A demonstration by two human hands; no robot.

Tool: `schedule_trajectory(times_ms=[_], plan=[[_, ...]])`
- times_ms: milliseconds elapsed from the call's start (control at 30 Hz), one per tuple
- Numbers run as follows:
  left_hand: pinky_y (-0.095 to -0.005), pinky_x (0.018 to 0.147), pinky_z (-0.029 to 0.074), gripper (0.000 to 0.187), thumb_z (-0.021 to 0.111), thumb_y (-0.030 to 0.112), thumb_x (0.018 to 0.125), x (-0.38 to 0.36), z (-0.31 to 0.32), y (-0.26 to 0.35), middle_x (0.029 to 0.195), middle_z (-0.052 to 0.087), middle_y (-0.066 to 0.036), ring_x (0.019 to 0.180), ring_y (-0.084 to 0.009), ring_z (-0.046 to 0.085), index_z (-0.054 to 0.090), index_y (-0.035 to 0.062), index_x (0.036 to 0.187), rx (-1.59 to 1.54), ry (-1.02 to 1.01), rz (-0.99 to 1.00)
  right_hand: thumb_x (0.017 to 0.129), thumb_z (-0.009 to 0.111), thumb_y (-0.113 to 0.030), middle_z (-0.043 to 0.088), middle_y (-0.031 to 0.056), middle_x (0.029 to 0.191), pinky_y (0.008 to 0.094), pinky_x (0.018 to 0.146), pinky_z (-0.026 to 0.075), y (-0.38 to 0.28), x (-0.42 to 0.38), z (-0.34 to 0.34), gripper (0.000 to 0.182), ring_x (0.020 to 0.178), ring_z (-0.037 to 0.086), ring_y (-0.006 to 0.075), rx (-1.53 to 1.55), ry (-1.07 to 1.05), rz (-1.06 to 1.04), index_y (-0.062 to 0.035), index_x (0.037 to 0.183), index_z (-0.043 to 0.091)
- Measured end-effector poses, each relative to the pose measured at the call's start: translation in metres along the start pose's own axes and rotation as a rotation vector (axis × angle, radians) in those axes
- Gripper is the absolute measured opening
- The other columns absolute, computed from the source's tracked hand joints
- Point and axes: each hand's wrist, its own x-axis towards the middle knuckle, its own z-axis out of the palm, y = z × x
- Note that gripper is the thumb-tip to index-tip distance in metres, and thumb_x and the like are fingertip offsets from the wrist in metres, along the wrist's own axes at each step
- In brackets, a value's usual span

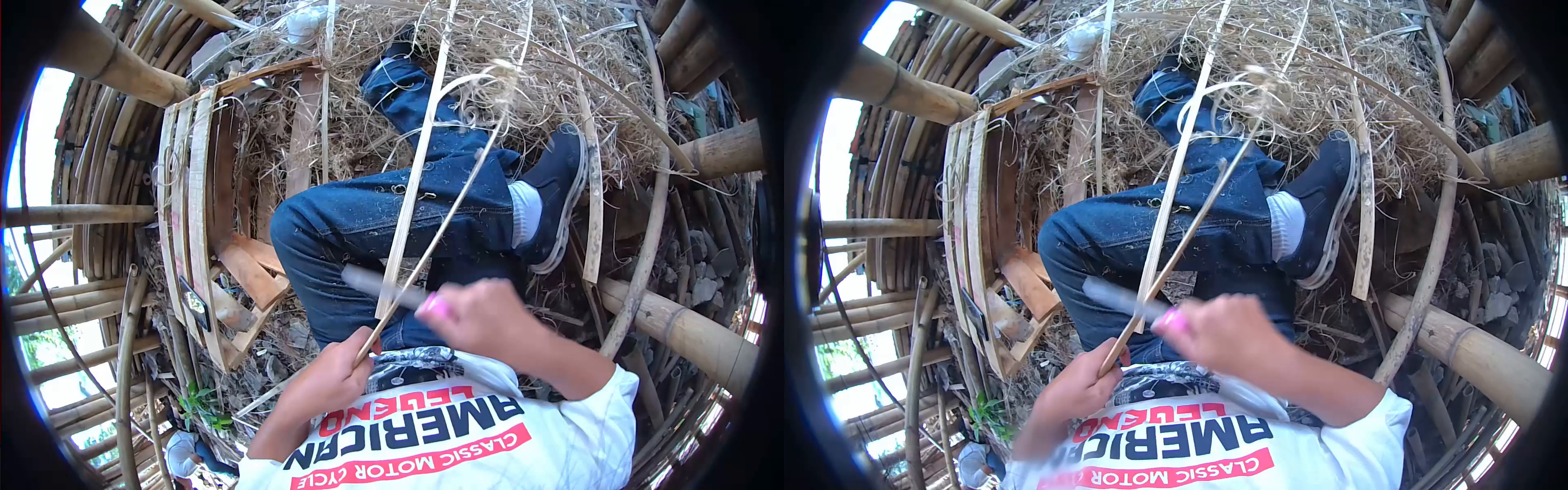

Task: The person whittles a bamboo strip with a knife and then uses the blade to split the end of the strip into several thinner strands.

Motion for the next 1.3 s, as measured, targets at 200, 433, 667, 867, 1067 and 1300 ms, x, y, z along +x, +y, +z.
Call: schedule_trajectory(times_ms=[200, 433, 667, 867, 1067, 1300], plan=[[-0.0480, 0.061, 0.045, 0.017, 0.047, 0.006, 0.088, 0.001, 0.001, 0.004, 0.067, 0.058, -0.026, 0.068, -0.0459, 0.059, 0.049, 0.0020, 0.104, 0.080, 0.035, -0.073, 0.092, 0.053, -0.044, 0.061, 0.0183, 0.058, 0.0459, 0.051, 0.051, 0.032, 0.023, -0.007, 0.045, 0.055, 0.063, 0.0387, 0.086, 0.167, 0.140, -0.0064, 0.070, 0.063], [-0.0465, 0.058, 0.043, 0.014, 0.046, 0.006, 0.088, 0.000, 0.001, 0.001, 0.064, 0.056, -0.023, 0.063, -0.0431, 0.058, 0.048, 0.0016, 0.101, 0.102, 0.057, -0.065, 0.094, 0.049, -0.047, 0.062, 0.0190, 0.059, 0.0482, 0.053, 0.051, 0.044, 0.030, -0.007, 0.047, 0.056, 0.064, 0.0377, 0.065, 0.243, 0.182, -0.0067, 0.073, 0.063], [-0.0430, 0.055, 0.043, 0.013, 0.048, 0.005, 0.088, -0.002, 0.001, -0.005, 0.062, 0.055, -0.020, 0.058, -0.0367, 0.057, 0.048, 0.0022, 0.101, 0.000, 0.020, -0.112, 0.095, 0.049, -0.044, 0.062, 0.0188, 0.059, 0.0445, 0.051, 0.051, 0.049, 0.035, -0.011, 0.047, 0.056, 0.064, 0.0377, 0.007, 0.264, 0.180, -0.0060, 0.073, 0.065], [-0.0494, 0.060, 0.045, 0.016, 0.049, 0.006, 0.087, -0.010, 0.001, -0.012, 0.069, 0.059, -0.025, 0.069, -0.0453, 0.060, 0.049, 0.0015, 0.102, 0.129, 0.088, -0.046, 0.092, 0.052, -0.047, 0.062, 0.0195, 0.061, 0.0458, 0.057, 0.052, 0.015, 0.017, -0.013, 0.049, 0.060, 0.065, 0.0382, -0.091, 0.018, 0.071, -0.0056, 0.070, 0.067], [-0.0541, 0.063, 0.043, 0.013, 0.051, 0.006, 0.087, -0.008, 0.003, -0.003, 0.068, 0.058, -0.028, 0.070, -0.0480, 0.057, 0.047, 0.0006, 0.098, 0.165, 0.116, -0.002, 0.091, 0.052, -0.048, 0.061, 0.0194, 0.060, 0.0455, 0.056, 0.050, 0.038, 0.026, -0.026, 0.051, 0.060, 0.063, 0.0377, -0.049, 0.187, 0.165, -0.0053, 0.067, 0.067], [-0.0515, 0.059, 0.044, 0.011, 0.049, 0.006, 0.088, -0.001, 0.002, -0.006, 0.064, 0.056, -0.026, 0.066, -0.0462, 0.058, 0.048, 0.0010, 0.097, 0.227, 0.143, -0.018, 0.091, 0.053, -0.050, 0.060, 0.0201, 0.057, 0.0473, 0.056, 0.050, 0.069, 0.041, -0.029, 0.052, 0.058, 0.062, 0.0401, -0.012, 0.244, 0.237, -0.0059, 0.067, 0.066]])
